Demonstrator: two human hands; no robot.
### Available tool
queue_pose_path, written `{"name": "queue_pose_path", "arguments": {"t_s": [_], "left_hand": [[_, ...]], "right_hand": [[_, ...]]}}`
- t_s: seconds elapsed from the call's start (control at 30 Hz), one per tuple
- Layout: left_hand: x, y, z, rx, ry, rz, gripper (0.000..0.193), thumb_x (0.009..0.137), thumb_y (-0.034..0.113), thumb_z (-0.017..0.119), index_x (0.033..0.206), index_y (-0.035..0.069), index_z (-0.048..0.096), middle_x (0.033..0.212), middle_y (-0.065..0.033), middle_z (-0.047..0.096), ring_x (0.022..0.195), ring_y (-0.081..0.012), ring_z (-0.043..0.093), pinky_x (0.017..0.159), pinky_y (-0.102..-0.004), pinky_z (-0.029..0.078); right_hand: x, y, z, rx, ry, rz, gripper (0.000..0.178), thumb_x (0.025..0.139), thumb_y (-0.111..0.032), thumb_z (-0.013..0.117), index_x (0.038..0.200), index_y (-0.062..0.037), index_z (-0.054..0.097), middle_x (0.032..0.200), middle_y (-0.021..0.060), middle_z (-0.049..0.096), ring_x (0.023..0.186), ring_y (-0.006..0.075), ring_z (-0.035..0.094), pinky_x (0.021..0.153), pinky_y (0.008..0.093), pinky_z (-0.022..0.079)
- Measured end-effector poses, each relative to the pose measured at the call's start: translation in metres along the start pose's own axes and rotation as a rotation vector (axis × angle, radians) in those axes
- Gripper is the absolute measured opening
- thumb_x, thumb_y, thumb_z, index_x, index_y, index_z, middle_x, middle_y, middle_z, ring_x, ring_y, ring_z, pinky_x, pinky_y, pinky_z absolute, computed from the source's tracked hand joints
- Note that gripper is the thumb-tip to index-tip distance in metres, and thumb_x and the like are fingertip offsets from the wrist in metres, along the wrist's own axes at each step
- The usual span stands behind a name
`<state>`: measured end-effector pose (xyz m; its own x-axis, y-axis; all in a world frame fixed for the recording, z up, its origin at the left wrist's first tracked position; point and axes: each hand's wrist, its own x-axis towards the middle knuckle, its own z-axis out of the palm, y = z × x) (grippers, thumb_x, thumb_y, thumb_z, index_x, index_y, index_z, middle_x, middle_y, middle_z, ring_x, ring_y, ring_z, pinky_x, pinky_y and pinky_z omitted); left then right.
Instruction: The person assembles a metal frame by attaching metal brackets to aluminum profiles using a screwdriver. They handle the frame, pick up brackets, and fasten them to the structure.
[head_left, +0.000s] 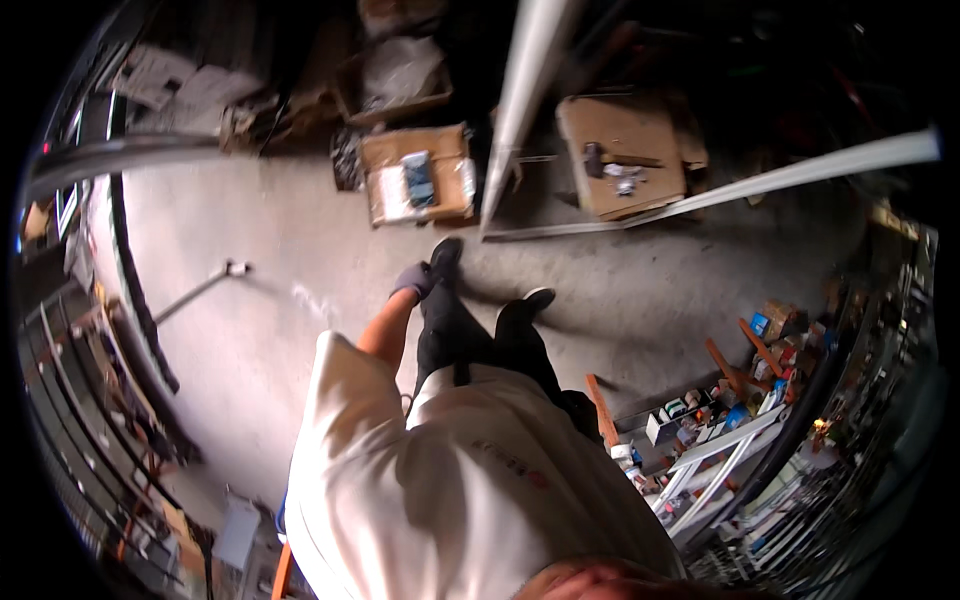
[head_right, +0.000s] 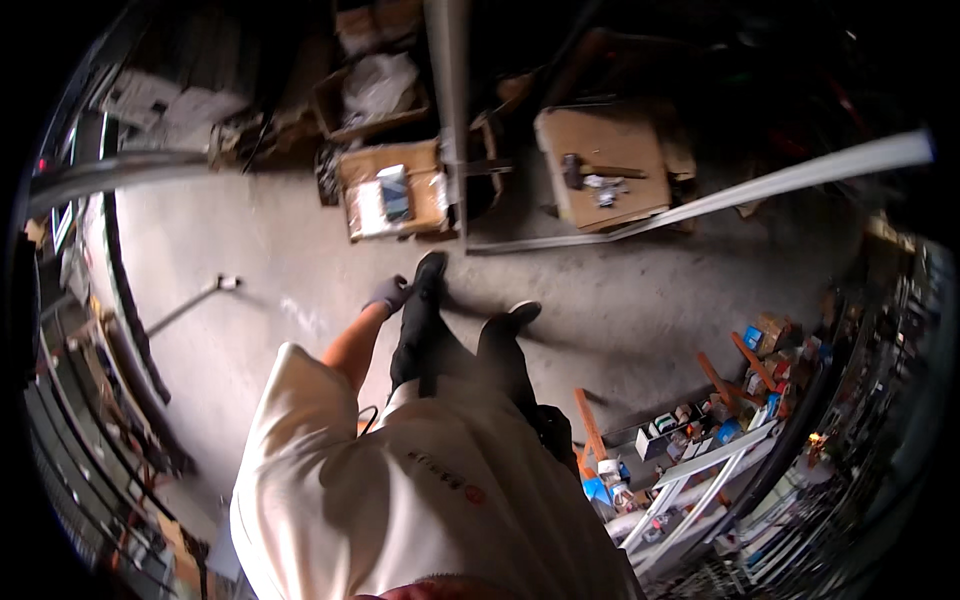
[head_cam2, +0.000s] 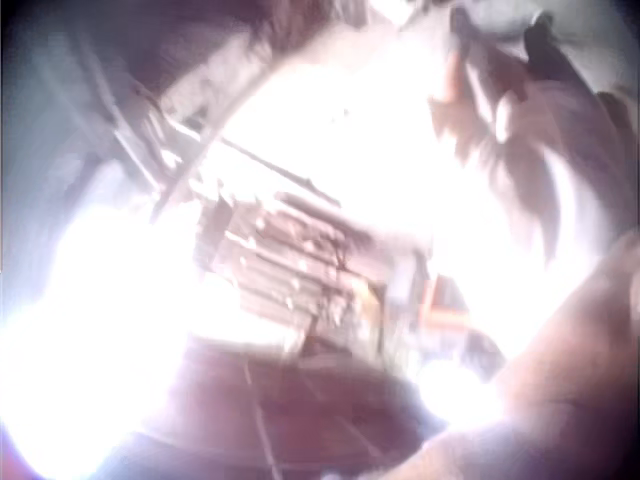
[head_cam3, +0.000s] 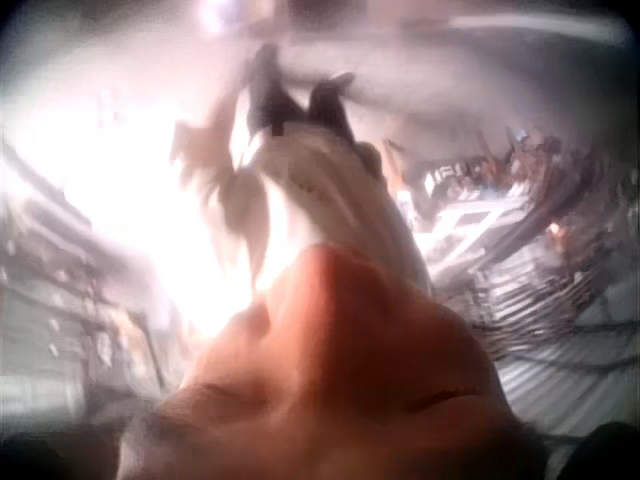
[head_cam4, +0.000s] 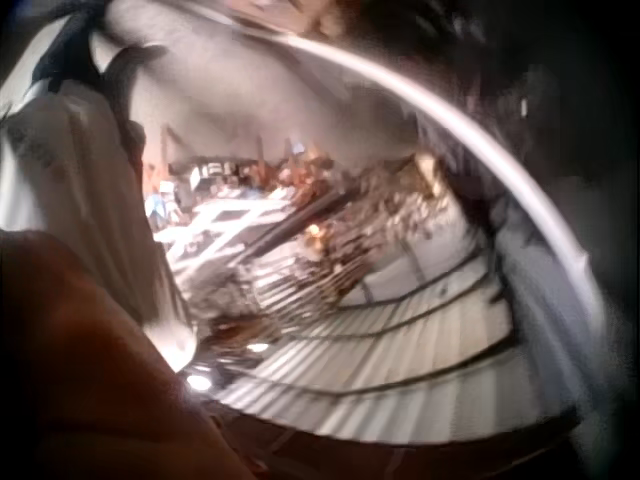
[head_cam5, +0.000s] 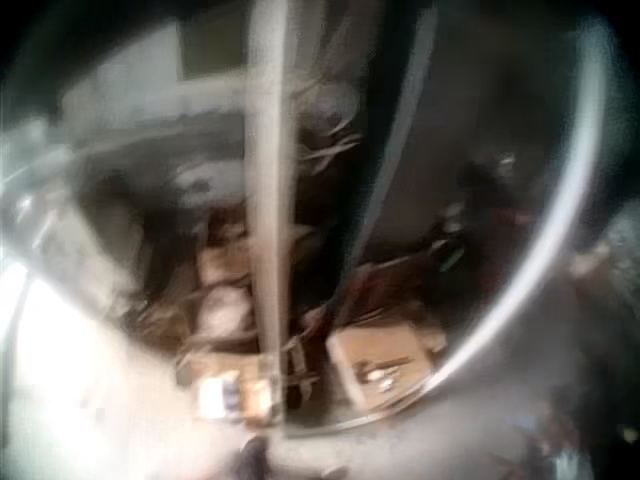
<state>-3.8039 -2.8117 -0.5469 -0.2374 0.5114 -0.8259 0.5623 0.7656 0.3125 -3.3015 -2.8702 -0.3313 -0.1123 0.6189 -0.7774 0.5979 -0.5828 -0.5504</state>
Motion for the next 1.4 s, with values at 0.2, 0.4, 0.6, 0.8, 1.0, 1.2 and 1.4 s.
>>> {"name": "queue_pose_path", "arguments": {"t_s": [0.2,0.4,0.6,0.8,1.0,1.2,1.4], "left_hand": [[0.02,0.189,0.14,0.239,-0.187,0.553,0.045,0.093,0.04,0.055,0.113,0.002,0.067,0.108,-0.0231,0.069,0.105,-0.0393,0.065,0.091,-0.0457,0.05],[0.018,0.317,0.175,0.646,-0.3,0.652,0.033,0.092,0.031,0.056,0.103,0.003,0.069,0.098,-0.0203,0.07,0.095,-0.0349,0.067,0.081,-0.0439,0.052],[0.016,0.464,0.218,0.698,-0.343,0.82,0.023,0.091,0.023,0.056,0.092,0.004,0.07,0.087,-0.0175,0.07,0.084,-0.0304,0.068,0.072,-0.0421,0.053],[0.061,0.642,0.32,0.912,-0.385,1.162,0.023,0.087,0.025,0.057,0.089,0.008,0.072,0.092,-0.0157,0.072,0.087,-0.0372,0.069,0.079,-0.0467,0.055],[0.08,0.754,0.439,1.258,-0.451,1.286,0.037,0.091,0.039,0.054,0.099,0.008,0.073,0.104,-0.0202,0.071,0.094,-0.0391,0.069,0.081,-0.0495,0.054],[0.107,0.895,0.46,0.91,-0.76,0.813,0.063,0.088,0.054,0.058,0.134,0.012,0.063,0.135,-0.0171,0.062,0.126,-0.0352,0.057,0.107,-0.0444,0.041],[0.112,1.079,0.488,0.939,-0.443,0.86,0.058,0.089,0.051,0.056,0.131,0.011,0.064,0.133,-0.0183,0.062,0.124,-0.0361,0.058,0.106,-0.0452,0.043]], "right_hand": [[0.018,0.062,-0.131,0.051,0.111,-0.143,0.029,0.092,-0.033,0.068,0.108,-0.0074,0.069,0.083,0.0073,0.07,0.065,0.0195,0.067,0.062,0.0328,0.055],[-0.025,-0.009,-0.228,-0.105,0.315,-0.204,0.033,0.095,-0.034,0.058,0.109,-0.0076,0.071,0.107,0.0157,0.072,0.095,0.0281,0.071,0.084,0.0409,0.057],[-0.035,0.086,-0.283,0.133,0.717,-0.301,0.033,0.093,-0.032,0.062,0.11,-0.0045,0.071,0.119,0.0164,0.068,0.102,0.0293,0.069,0.087,0.0416,0.056],[-0.046,0.124,-0.384,0.3,1.014,-0.243,0.028,0.094,-0.026,0.065,0.112,-0.0051,0.069,0.101,0.016,0.072,0.092,0.0339,0.07,0.084,0.0436,0.055],[-0.029,0.179,-0.538,0.218,1.363,-0.119,0.029,0.091,-0.024,0.069,0.113,-0.0055,0.068,0.103,0.0179,0.069,0.097,0.0349,0.066,0.088,0.0448,0.053],[-0.033,0.232,-0.684,0.073,1.564,0.415,0.049,0.08,-0.023,0.075,0.125,-0.01,0.061,0.123,0.0214,0.059,0.115,0.0409,0.055,0.097,0.0493,0.047],[-0.046,0.359,-0.714,-0.068,1.81,0.759,0.055,0.074,-0.025,0.081,0.124,-0.0101,0.063,0.13,0.0215,0.058,0.125,0.0414,0.05,0.104,0.0501,0.043]]}}
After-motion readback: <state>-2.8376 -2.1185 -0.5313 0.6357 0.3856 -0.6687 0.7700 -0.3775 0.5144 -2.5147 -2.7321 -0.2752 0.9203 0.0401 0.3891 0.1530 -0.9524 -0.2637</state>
